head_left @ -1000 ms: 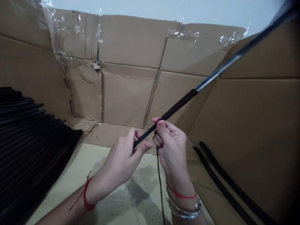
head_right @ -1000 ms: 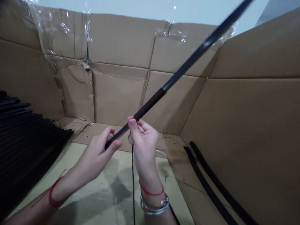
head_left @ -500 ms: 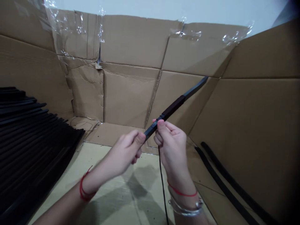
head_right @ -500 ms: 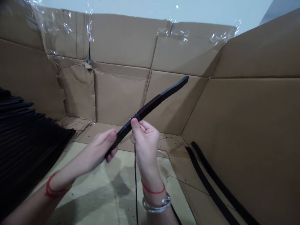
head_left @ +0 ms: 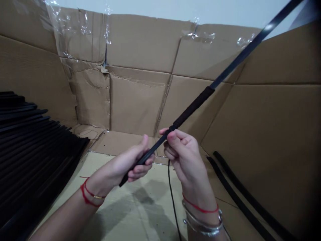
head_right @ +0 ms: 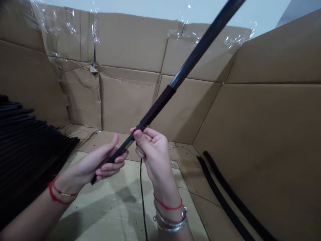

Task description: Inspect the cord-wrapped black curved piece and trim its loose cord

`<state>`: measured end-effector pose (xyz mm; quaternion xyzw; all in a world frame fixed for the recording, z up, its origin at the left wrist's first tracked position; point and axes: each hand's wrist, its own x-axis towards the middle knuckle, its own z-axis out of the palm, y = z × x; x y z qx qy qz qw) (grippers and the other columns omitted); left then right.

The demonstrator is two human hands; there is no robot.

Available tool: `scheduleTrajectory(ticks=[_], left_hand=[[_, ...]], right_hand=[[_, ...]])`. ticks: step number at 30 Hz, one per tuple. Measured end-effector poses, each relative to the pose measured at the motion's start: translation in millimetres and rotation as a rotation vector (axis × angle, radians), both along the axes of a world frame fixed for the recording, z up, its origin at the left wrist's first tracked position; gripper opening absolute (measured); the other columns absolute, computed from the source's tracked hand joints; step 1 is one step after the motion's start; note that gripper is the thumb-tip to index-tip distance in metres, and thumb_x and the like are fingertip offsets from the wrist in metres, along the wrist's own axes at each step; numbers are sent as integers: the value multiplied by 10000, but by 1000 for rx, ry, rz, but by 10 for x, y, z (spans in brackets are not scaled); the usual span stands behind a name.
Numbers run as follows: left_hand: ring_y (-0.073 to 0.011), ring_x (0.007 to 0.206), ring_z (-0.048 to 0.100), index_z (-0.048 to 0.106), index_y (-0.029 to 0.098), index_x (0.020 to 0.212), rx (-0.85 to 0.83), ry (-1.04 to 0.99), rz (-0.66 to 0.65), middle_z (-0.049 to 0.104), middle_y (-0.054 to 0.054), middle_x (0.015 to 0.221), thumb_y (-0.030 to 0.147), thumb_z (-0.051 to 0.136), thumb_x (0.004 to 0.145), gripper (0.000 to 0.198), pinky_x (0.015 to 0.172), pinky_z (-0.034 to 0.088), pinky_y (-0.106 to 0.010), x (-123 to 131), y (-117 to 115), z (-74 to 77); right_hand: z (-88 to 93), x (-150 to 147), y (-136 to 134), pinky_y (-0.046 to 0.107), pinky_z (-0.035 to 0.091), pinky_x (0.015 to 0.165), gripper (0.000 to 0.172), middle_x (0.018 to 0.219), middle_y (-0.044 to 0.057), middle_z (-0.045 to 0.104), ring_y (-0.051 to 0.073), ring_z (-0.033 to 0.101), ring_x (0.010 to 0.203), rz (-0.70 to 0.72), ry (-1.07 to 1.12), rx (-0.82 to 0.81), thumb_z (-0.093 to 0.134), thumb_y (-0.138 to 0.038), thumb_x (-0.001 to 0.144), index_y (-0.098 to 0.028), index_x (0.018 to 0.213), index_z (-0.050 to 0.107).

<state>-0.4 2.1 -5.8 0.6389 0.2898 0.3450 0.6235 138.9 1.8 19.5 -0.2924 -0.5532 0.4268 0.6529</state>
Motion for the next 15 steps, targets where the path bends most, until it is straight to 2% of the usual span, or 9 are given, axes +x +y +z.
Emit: scheduleTrajectory(ticks=[2, 4, 5, 7, 8, 9, 11, 13, 15], left_hand=[[-77, 414, 326, 474, 190, 742, 189, 24, 189, 397, 60, 500, 715, 352, 848, 550, 387, 245, -187, 49, -74, -7], [-80, 469, 347, 479, 188, 763, 329, 11, 373, 417, 49, 556, 649, 452, 855, 471, 421, 231, -186, 73, -112, -17], [-77, 455, 321, 472, 190, 756, 308, -1, 328, 388, 57, 546, 647, 441, 861, 470, 416, 217, -188, 73, -114, -22], [-74, 395, 258, 467, 196, 745, 136, -15, 42, 314, 80, 491, 681, 324, 881, 524, 386, 215, -196, 59, -94, -30], [-76, 374, 252, 473, 196, 753, 68, -19, -70, 306, 85, 473, 689, 280, 886, 545, 375, 231, -200, 52, -79, -33], [-79, 370, 271, 481, 196, 766, 53, -20, -86, 326, 82, 471, 683, 280, 889, 541, 377, 252, -203, 47, -66, -37], [-78, 418, 332, 483, 193, 779, 177, -31, 163, 399, 61, 522, 639, 398, 883, 466, 410, 272, -193, 50, -57, -42], [-70, 437, 319, 456, 197, 746, 270, -47, 386, 397, 61, 544, 606, 471, 870, 427, 414, 239, -185, 56, -76, -37], [-70, 397, 255, 424, 207, 712, 179, -43, 245, 330, 74, 503, 655, 351, 887, 487, 383, 206, -194, 59, -107, -25]], right_hand=[[13, 0, -28, 223, 106, 380, 334, 492, -96, 292, 47, 149, 418, -120, 35, 64, 814, -434, 672, -156, 819, 702], [22, 12, -53, 225, 116, 379, 338, 494, -92, 296, 50, 157, 417, -146, 45, 93, 799, -450, 687, -159, 829, 702], [24, 21, -64, 223, 121, 380, 342, 495, -92, 288, 49, 155, 416, -102, 19, 78, 785, -461, 701, -153, 824, 703], [23, 35, -77, 219, 124, 384, 333, 496, -92, 269, 45, 149, 419, -49, -46, 54, 772, -460, 717, -140, 773, 702], [18, 35, -78, 219, 123, 385, 325, 498, -90, 265, 45, 152, 422, -78, -60, 63, 773, -453, 718, -138, 739, 696], [11, 28, -74, 219, 120, 385, 316, 500, -87, 267, 47, 159, 426, -135, -55, 85, 777, -444, 716, -140, 715, 689], [-5, 2, -62, 218, 115, 383, 306, 503, -86, 266, 51, 166, 431, -219, 2, 132, 774, -444, 717, -150, 721, 689], [-11, -19, -52, 212, 119, 383, 327, 498, -96, 242, 50, 153, 425, -105, 24, 92, 754, -471, 733, -154, 802, 711], [-8, -19, -47, 205, 121, 382, 359, 489, -109, 213, 44, 130, 414, 82, 7, 9, 747, -488, 736, -148, 850, 725]])
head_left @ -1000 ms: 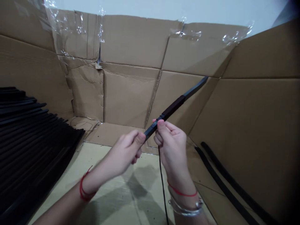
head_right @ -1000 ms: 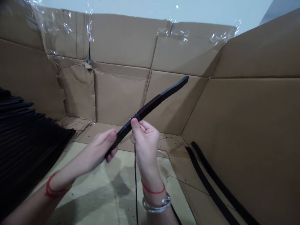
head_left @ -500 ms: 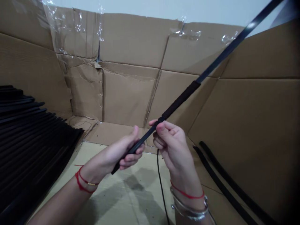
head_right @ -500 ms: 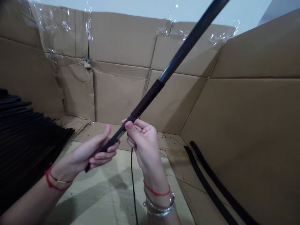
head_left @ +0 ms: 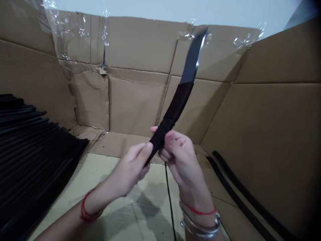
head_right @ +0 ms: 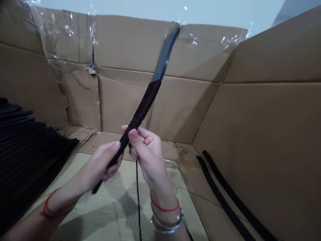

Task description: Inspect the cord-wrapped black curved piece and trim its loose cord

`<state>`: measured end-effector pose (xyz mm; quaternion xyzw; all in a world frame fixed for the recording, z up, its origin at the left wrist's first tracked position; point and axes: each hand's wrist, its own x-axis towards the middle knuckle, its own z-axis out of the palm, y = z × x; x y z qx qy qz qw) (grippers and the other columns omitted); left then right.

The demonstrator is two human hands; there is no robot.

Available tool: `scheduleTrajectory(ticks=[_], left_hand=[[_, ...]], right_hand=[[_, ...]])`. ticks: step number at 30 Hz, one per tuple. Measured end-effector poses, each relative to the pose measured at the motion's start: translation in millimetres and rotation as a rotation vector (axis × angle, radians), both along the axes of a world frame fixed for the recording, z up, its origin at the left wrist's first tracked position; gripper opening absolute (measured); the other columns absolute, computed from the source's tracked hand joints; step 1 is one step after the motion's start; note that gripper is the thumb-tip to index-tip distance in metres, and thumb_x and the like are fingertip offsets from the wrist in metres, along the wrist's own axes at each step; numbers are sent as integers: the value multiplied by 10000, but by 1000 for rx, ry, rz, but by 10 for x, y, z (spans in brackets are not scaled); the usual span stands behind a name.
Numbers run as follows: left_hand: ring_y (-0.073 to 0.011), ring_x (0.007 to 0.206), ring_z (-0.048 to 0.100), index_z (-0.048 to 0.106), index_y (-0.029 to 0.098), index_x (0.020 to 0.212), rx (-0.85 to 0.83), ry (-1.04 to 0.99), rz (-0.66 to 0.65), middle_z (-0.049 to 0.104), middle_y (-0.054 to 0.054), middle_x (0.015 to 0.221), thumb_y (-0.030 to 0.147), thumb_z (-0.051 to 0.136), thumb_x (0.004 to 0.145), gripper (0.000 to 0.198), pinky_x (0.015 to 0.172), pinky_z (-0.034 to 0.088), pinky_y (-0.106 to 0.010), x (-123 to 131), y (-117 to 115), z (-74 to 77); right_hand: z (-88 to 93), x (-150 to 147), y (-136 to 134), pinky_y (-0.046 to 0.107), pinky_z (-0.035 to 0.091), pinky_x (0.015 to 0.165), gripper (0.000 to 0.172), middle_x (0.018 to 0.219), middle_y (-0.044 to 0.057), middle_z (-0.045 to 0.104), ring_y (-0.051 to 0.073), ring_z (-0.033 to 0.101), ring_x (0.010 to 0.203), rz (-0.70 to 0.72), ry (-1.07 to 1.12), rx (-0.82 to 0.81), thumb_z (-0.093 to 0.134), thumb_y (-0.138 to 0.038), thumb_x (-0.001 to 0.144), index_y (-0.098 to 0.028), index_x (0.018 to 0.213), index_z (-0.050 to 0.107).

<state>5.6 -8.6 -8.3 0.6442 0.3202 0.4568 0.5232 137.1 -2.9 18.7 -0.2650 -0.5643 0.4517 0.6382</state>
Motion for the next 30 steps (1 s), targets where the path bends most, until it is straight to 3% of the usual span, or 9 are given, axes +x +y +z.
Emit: scheduleTrajectory(ticks=[2, 6, 10, 15, 19, 22, 24, 28, 30], left_hand=[[-72, 380, 234, 430, 209, 720, -53, 14, -161, 309, 79, 489, 681, 285, 887, 521, 367, 203, -196, 7, -22, 8], [-70, 430, 337, 466, 198, 803, 88, -11, 64, 402, 64, 544, 610, 462, 870, 418, 406, 277, -173, 28, -9, -1], [-87, 353, 379, 478, 190, 848, -115, -56, -315, 410, 72, 470, 668, 269, 897, 523, 380, 368, -205, -52, 68, 38], [-51, 399, 371, 467, 183, 794, 6, -19, -9, 437, 67, 511, 610, 477, 864, 432, 386, 304, -147, -148, 135, 92], [-45, 349, 173, 429, 200, 740, -168, -21, -217, 268, 104, 456, 727, 236, 866, 575, 326, 161, -164, -39, 103, 30], [-59, 432, 339, 486, 183, 816, 48, -12, 28, 412, 60, 532, 687, 381, 864, 517, 386, 257, -154, 44, 56, -30], [-59, 448, 357, 484, 184, 801, 100, -59, 108, 422, 58, 544, 634, 452, 871, 456, 402, 278, -151, 35, 42, -40], [-62, 329, 252, 476, 191, 750, -188, -53, -416, 305, 94, 434, 701, 285, 880, 560, 329, 260, -185, -67, 100, -18], [-65, 365, 335, 493, 180, 767, -115, -42, -305, 391, 72, 458, 680, 374, 871, 525, 361, 296, -174, -76, 139, -22]], right_hand=[[1, 12, 10, 202, 118, 380, 340, 480, -113, 214, 40, 124, 412, 26, 8, -29, 761, -471, 729, -143, 813, 723], [-20, 11, 50, 202, 124, 380, 311, 482, -99, 272, 42, 164, 418, -139, 54, 30, 788, -439, 708, -146, 719, 685], [-40, -15, 56, 203, 143, 375, 326, 475, -107, 246, 47, 175, 405, -31, -35, -47, 755, -449, 738, -135, 815, 707], [-43, -37, 45, 201, 130, 382, 372, 493, -107, 258, 40, 159, 414, -28, -27, -16, 768, -441, 725, -128, 919, 713], [-37, -69, 26, 192, 182, 373, 309, 482, -101, 289, 37, 187, 403, -46, -3, 3, 772, -418, 730, -133, 830, 711], [-43, -108, 7, 201, 291, 404, 269, 537, -50, 444, 63, 332, 447, -216, 22, 67, 778, -399, 723, -149, 783, 699], [-36, -105, -15, 201, 288, 401, 284, 541, -48, 455, 60, 323, 439, -140, -9, 33, 765, -420, 731, -151, 795, 700], [-2, -47, -39, 195, 169, 370, 324, 477, -88, 360, 37, 195, 394, 22, -89, -58, 763, -428, 729, -130, 845, 712], [1, -34, -18, 202, 181, 375, 333, 499, -70, 401, 47, 248, 407, -66, -88, -24, 774, -433, 712, -129, 827, 705]])
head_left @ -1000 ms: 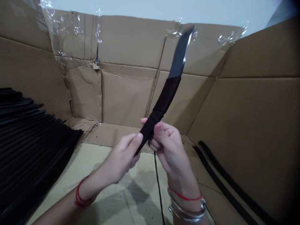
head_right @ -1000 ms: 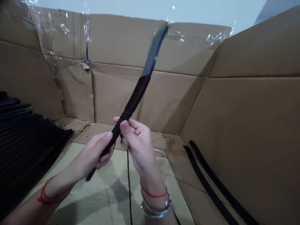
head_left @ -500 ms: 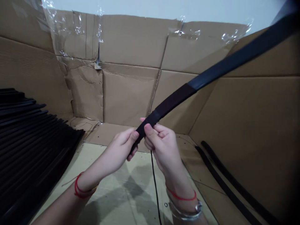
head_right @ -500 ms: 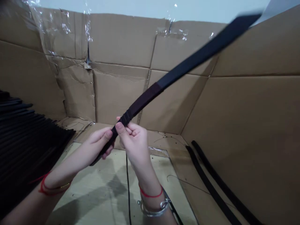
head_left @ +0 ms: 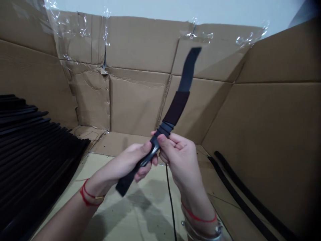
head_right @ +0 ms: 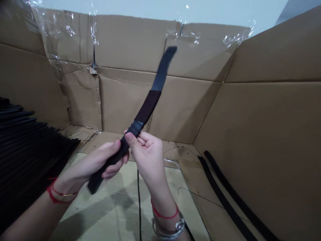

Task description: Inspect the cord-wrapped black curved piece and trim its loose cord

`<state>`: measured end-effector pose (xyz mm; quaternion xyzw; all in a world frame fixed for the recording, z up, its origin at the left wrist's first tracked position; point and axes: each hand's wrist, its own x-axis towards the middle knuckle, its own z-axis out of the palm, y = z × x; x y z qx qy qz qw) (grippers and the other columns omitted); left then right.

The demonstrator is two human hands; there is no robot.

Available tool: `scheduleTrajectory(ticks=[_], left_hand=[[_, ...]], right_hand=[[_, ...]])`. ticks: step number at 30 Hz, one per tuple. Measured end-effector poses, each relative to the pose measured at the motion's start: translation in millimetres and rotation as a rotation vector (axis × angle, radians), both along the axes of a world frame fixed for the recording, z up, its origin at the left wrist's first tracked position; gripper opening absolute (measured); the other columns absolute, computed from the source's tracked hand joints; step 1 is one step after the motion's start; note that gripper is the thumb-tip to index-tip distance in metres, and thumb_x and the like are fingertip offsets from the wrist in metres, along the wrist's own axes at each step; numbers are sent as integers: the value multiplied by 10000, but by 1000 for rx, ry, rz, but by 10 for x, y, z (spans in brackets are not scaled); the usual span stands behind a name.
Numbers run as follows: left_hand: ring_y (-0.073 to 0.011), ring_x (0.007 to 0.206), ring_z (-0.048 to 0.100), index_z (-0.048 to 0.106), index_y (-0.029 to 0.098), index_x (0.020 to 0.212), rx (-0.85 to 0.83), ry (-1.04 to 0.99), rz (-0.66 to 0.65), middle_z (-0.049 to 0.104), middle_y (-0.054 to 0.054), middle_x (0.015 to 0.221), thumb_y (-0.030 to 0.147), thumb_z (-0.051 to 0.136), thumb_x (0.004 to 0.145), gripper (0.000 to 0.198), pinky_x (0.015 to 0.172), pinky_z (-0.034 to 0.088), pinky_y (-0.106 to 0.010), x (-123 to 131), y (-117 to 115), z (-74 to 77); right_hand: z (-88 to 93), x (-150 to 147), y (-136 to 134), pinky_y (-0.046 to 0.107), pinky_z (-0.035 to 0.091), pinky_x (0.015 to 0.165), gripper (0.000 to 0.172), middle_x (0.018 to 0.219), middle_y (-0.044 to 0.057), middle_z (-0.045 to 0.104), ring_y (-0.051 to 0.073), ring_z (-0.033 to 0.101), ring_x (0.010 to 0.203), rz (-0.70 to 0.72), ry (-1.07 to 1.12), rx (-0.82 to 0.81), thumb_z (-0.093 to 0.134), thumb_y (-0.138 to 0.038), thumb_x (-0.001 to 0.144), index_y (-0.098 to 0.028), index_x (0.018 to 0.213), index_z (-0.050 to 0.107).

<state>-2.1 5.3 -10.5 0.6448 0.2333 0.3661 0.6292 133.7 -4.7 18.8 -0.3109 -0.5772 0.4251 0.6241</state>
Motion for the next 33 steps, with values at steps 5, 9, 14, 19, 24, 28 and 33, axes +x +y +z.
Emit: scheduleTrajectory(ticks=[5, 9, 14, 19, 24, 28, 33], left_hand=[[-59, 329, 276, 436, 207, 741, 14, -15, 205, 347, 91, 438, 708, 332, 863, 526, 324, 235, -166, 71, -40, -10], [-55, 359, 314, 491, 190, 781, 124, -18, 220, 374, 83, 449, 678, 393, 865, 505, 355, 261, -153, 105, -80, -7], [-80, 325, 374, 466, 202, 816, 17, -70, 126, 406, 84, 448, 673, 286, 894, 510, 350, 352, -191, 99, -3, -25], [-68, 427, 441, 515, 177, 813, 205, 32, 416, 497, 46, 512, 621, 483, 857, 447, 407, 340, -151, -21, 33, 31], [-45, 305, 169, 462, 192, 713, -118, -8, -5, 266, 109, 402, 770, 227, 833, 635, 298, 168, -168, 4, -40, 63], [-55, 363, 333, 484, 180, 773, -29, -94, 258, 404, 68, 461, 743, 330, 836, 587, 357, 271, -157, 149, -76, 7], [-33, 364, 132, 430, 203, 730, -119, -65, 185, 240, 111, 475, 806, 304, 785, 618, 336, 119, -157, 208, -81, -48]], right_hand=[[-20, 31, 81, 199, 142, 373, 390, 478, -97, 323, 35, 188, 403, 131, -18, -54, 774, -490, 695, -128, 810, 683], [-36, 45, 103, 201, 108, 373, 373, 469, -98, 334, 28, 184, 402, 27, 36, -12, 808, -462, 665, -134, 713, 638], [-54, 31, 110, 203, 124, 363, 331, 452, -78, 392, 36, 224, 385, 85, -47, -35, 763, -448, 727, -139, 719, 642], [-56, -3, 82, 208, 116, 363, 301, 478, -89, 319, 41, 197, 408, -106, 14, 40, 783, -418, 709, -144, 716, 657], [5, -27, -10, 187, 171, 353, 327, 467, -91, 359, 29, 225, 376, 94, 16, -11, 779, -437, 712, -133, 798, 694], [10, -85, -33, 184, 295, 357, 318, 488, -43, 499, 63, 407, 400, -154, -12, 70, 785, -384, 708, -156, 601, 591], [2, -38, 9, 206, 294, 340, 301, 493, -40, 511, 58, 360, 358, -36, -5, -5, 795, -406, 689, -154, 659, 633]])
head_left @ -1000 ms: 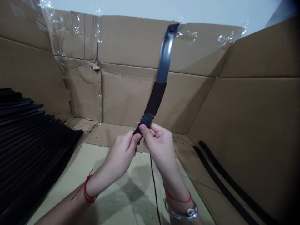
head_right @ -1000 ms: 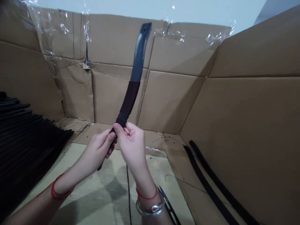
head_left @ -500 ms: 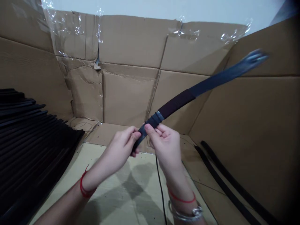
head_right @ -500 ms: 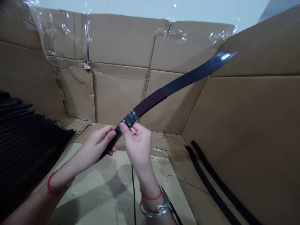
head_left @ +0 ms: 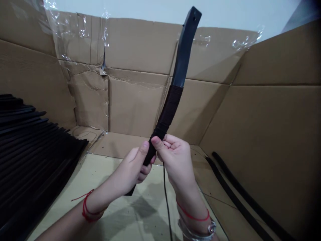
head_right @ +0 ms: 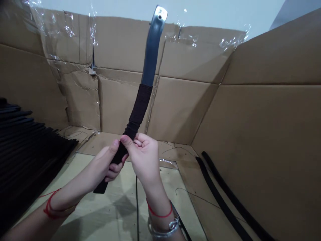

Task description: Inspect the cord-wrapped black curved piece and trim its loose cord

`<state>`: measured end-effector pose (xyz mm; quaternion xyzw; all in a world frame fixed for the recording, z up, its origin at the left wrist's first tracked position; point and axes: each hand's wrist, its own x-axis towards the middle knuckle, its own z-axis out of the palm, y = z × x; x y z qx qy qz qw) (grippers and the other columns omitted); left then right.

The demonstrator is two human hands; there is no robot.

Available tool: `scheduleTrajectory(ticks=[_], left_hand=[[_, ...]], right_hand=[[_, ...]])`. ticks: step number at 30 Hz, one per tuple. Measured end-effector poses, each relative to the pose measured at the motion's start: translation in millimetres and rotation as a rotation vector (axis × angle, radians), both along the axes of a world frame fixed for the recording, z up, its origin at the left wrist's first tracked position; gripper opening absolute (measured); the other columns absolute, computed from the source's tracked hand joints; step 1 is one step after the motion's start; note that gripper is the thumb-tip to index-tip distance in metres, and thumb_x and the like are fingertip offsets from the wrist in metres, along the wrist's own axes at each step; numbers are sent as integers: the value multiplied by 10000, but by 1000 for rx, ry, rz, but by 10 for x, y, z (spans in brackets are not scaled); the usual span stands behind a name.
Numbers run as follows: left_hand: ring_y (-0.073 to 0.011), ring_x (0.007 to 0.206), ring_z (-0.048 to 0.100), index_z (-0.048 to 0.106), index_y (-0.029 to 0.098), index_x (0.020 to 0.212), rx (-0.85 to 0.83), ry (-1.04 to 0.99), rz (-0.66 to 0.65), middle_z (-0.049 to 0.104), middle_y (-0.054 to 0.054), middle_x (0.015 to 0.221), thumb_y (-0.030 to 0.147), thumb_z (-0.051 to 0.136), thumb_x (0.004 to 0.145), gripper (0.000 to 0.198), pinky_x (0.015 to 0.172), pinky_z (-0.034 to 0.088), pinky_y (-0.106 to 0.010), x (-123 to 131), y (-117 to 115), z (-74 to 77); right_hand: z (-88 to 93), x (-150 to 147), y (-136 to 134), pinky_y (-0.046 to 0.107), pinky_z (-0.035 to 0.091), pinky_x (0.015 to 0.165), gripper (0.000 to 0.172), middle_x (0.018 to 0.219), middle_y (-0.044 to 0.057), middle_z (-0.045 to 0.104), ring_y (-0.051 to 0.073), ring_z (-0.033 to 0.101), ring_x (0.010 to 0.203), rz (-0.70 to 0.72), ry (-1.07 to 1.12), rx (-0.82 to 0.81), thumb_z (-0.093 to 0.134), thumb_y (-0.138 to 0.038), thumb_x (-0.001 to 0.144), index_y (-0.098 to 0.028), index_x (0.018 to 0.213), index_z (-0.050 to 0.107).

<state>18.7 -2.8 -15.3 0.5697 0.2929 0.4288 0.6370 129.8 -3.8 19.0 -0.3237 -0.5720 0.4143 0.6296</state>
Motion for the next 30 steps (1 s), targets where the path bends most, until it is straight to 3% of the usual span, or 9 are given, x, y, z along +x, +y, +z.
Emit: scheduleTrajectory(ticks=[7, 11, 14, 18, 20, 23, 24, 28, 30], left_hand=[[-32, 416, 96, 445, 186, 765, -11, 11, -166, 239, 110, 522, 735, 349, 836, 562, 371, 108, -155, 67, -74, -55], [-29, 404, 104, 457, 177, 770, -55, -5, -202, 239, 110, 518, 696, 366, 862, 535, 358, 107, -144, -51, -103, 29], [-33, 359, 87, 450, 186, 744, -166, -82, -429, 208, 116, 476, 662, 299, 902, 523, 318, 126, -144, -197, -57, 90], [-62, 282, 141, 447, 204, 723, -257, -68, -742, 216, 112, 389, 722, 189, 875, 598, 279, 214, -186, -243, 64, 46], [-79, 321, 270, 490, 192, 795, -72, 14, -486, 327, 85, 420, 741, 247, 858, 603, 338, 290, -196, -191, 72, 11], [-75, 470, 366, 493, 193, 836, 275, 95, 159, 439, 50, 573, 632, 524, 833, 440, 438, 283, -174, -118, -2, 13], [-68, 478, 340, 471, 195, 798, 310, 90, 229, 420, 53, 584, 599, 558, 831, 414, 438, 252, -172, -109, -29, 25], [-62, 384, 170, 406, 216, 749, 124, 1, -300, 251, 101, 479, 756, 311, 830, 554, 368, 175, -189, -122, -45, 64], [-65, 390, 225, 445, 207, 813, 150, 2, -248, 305, 96, 493, 749, 374, 817, 547, 376, 217, -186, -132, -11, 64]], right_hand=[[93, 261, 6, 203, 132, 363, 360, 464, -108, 272, 31, 156, 402, -156, 211, 97, 862, -393, 610, -166, 614, 583], [92, 320, 7, 210, 114, 378, 368, 481, -112, 219, 35, 126, 420, 41, 136, 58, 813, -475, 671, -143, 699, 656], [82, 326, -8, 215, 87, 381, 451, 495, -111, 209, 37, 92, 429, 210, 60, 16, 747, -557, 716, -126, 844, 713], [67, 275, -31, 224, 88, 405, 391, 503, -90, 307, 33, 138, 427, 152, 27, 25, 791, -466, 702, -127, 885, 723], [54, 232, -27, 228, 88, 405, 360, 503, -90, 296, 37, 142, 429, 70, 59, 18, 787, -448, 708, -125, 851, 719], [37, 187, -9, 229, 78, 394, 354, 494, -102, 258, 43, 128, 428, 9, 103, 10, 798, -440, 699, -140, 864, 707], [33, 181, -2, 225, 78, 390, 376, 491, -107, 247, 42, 124, 424, 56, 93, -3, 795, -462, 696, -142, 871, 702], [21, 179, 29, 210, 87, 380, 374, 486, -115, 221, 26, 114, 404, 200, 74, -18, 778, -492, 711, -150, 710, 626], [16, 173, 38, 212, 92, 385, 362, 488, -109, 238, 25, 136, 406, 66, 123, 60, 798, -429, 712, -160, 638, 567]])
